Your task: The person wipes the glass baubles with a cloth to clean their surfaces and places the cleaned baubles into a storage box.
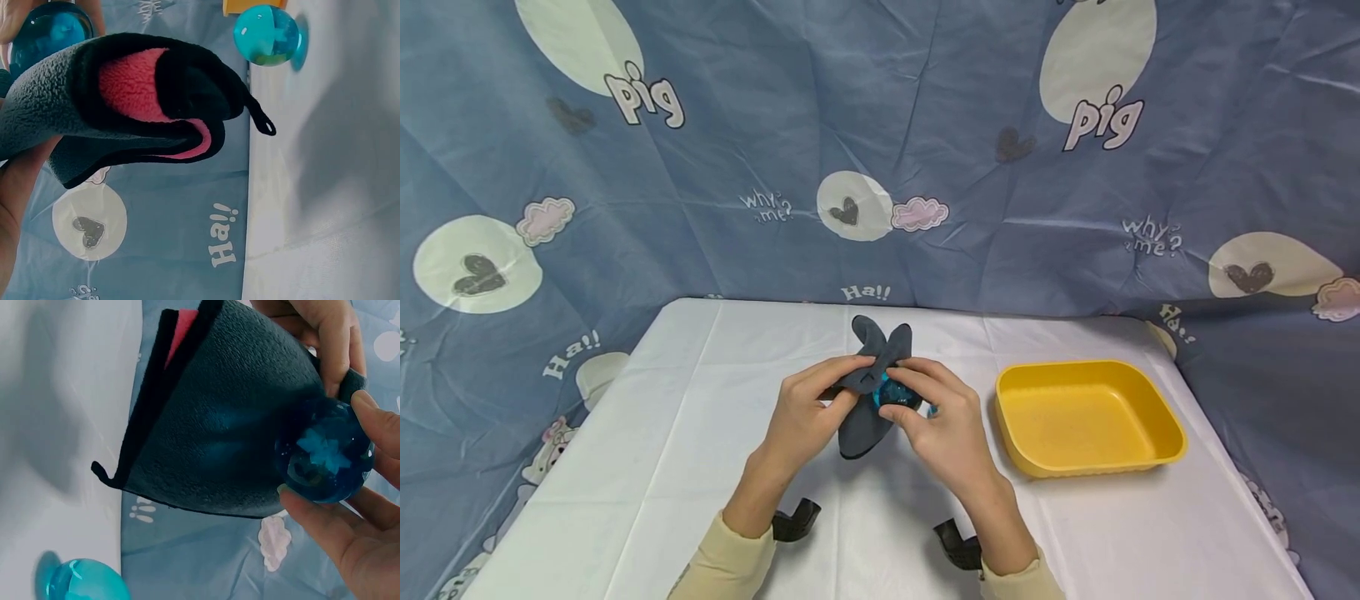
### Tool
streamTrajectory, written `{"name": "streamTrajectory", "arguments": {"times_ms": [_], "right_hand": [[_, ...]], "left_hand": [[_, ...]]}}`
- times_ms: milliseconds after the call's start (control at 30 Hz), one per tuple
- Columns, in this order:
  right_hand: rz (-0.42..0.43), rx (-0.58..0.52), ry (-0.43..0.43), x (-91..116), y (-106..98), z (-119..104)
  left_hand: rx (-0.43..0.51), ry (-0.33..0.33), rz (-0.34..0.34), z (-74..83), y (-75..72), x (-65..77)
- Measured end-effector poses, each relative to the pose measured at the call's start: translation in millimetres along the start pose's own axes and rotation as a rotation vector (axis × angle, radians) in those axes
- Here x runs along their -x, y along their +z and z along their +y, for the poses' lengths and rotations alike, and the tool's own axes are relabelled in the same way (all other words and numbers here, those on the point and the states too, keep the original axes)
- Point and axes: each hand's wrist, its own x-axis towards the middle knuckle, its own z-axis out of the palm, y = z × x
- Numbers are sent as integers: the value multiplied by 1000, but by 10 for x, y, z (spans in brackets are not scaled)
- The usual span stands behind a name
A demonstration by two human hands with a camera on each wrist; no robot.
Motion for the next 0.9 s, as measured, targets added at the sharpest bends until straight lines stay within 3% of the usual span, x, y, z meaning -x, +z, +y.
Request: {"name": "streamTrajectory", "arguments": {"times_ms": [300, 900], "right_hand": [[26, -13, -9, -15, -45, 15], [130, 78, -29, -51, -152, 66]], "left_hand": [[8, -5, 0, -17, 12, 2], [5, -2, -7, -9, 47, 4]]}}
